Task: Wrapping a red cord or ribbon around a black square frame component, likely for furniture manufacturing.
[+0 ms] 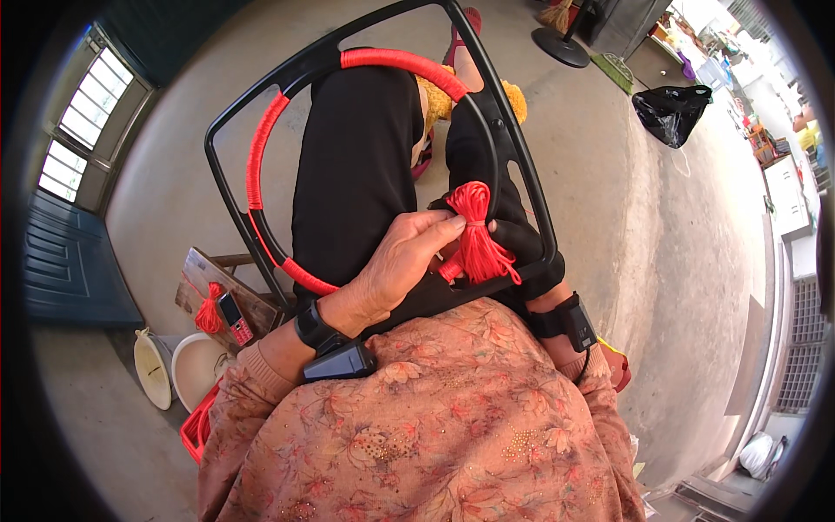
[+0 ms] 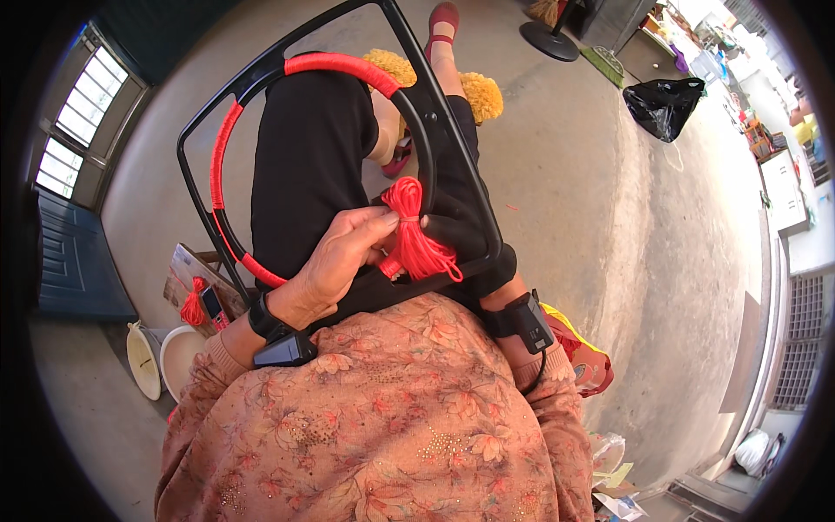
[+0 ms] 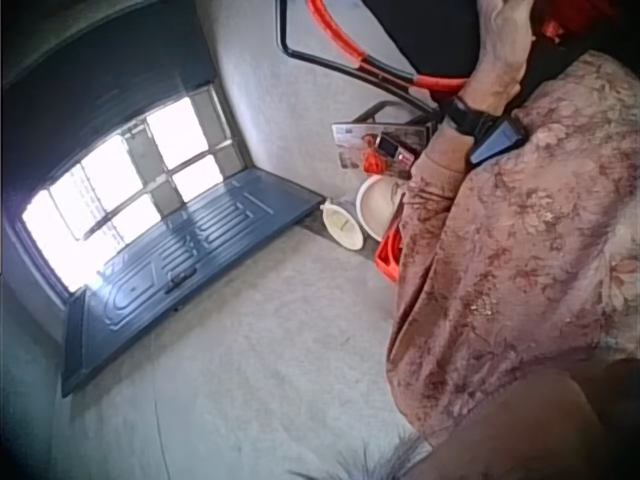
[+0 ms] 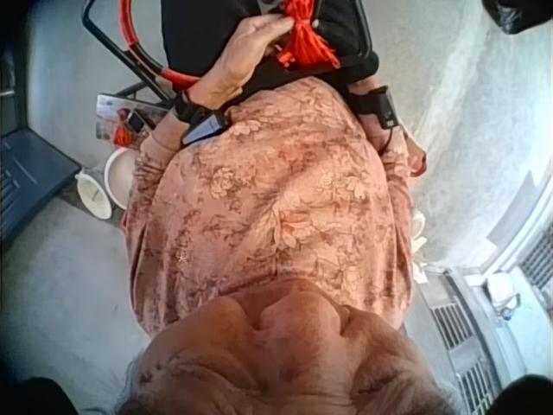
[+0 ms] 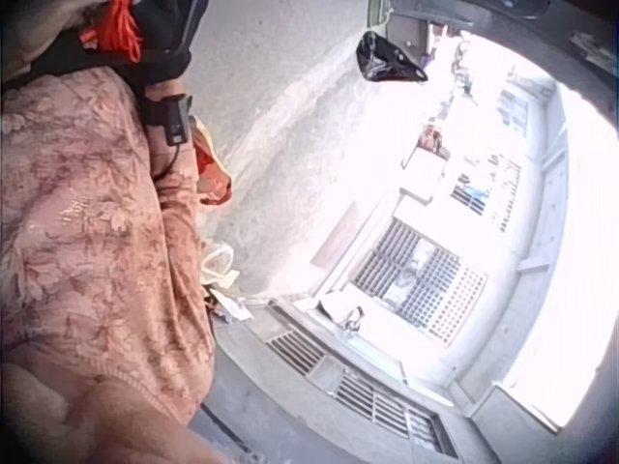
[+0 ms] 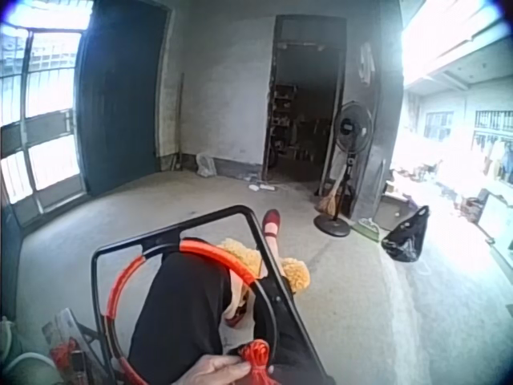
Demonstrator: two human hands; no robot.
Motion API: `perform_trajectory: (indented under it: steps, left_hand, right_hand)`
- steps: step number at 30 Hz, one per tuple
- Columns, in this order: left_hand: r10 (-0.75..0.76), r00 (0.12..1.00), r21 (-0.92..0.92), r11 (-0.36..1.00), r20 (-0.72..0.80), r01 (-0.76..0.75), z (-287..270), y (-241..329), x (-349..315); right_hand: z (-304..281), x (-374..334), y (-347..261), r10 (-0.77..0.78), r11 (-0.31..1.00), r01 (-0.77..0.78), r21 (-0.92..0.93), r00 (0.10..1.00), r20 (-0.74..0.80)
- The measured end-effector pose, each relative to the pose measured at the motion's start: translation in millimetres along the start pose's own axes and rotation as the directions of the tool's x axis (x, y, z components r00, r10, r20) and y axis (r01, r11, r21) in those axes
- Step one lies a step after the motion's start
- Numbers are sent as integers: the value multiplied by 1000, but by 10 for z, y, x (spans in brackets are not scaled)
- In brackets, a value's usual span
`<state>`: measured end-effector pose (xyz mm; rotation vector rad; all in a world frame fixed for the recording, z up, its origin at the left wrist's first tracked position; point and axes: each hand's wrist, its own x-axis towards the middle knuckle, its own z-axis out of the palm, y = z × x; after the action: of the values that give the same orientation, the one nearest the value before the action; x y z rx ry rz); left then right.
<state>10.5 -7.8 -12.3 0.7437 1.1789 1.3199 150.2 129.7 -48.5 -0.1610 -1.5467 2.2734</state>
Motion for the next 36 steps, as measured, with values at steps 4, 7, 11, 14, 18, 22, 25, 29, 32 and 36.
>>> perform_trajectory:
  steps: [4, 7, 11, 14, 18, 22, 25, 29, 32, 36]
  left_hand:
    - [13, 1000, 3, 1000, 8, -13, 1, 3, -2]
    - [33, 999, 6, 999, 19, -33, 15, 27, -17]
    - [50, 998, 19, 999, 25, -51, 19, 41, -25]
    - [43, 999, 18, 999, 28, -44, 25, 46, -21]
    - [27, 1000, -9, 1000, -4, -27, 37, 42, -13]
    - [5, 1000, 2, 1000, 2, -5, 2, 5, -3]
    - [0, 1000, -2, 1000, -4, 0, 17, 25, -8]
    - [11, 1000, -1, 1000, 5, -11, 9, 13, -3]
    - [18, 1000, -21, 1000, 4, -18, 50, 70, -25]
    - [10, 1000, -16, 1000, 9, -9, 34, 53, -7]
  right_hand:
    - [-9, 44, 9, 62, 991, -70, 115, 996, 70]
    - [16, 46, 8, 61, 988, -71, 138, 995, 73]
    - [34, 53, 5, 38, 994, -41, 105, 999, 29]
    - [19, 38, 18, 61, 991, -63, 116, 998, 19]
    - [-35, 42, 65, 81, 990, -82, 111, 997, 17]
    - [-28, 51, 54, -43, 997, 38, 61, 995, 94]
    - [-48, 15, 59, 13, 999, -18, 47, 996, 91]
    - [-64, 15, 63, 55, 998, -57, 22, 994, 91]
    - [-54, 20, 73, 24, 999, -25, 19, 996, 89]
    - [-100, 4, 118, 51, 996, -57, 64, 994, 93]
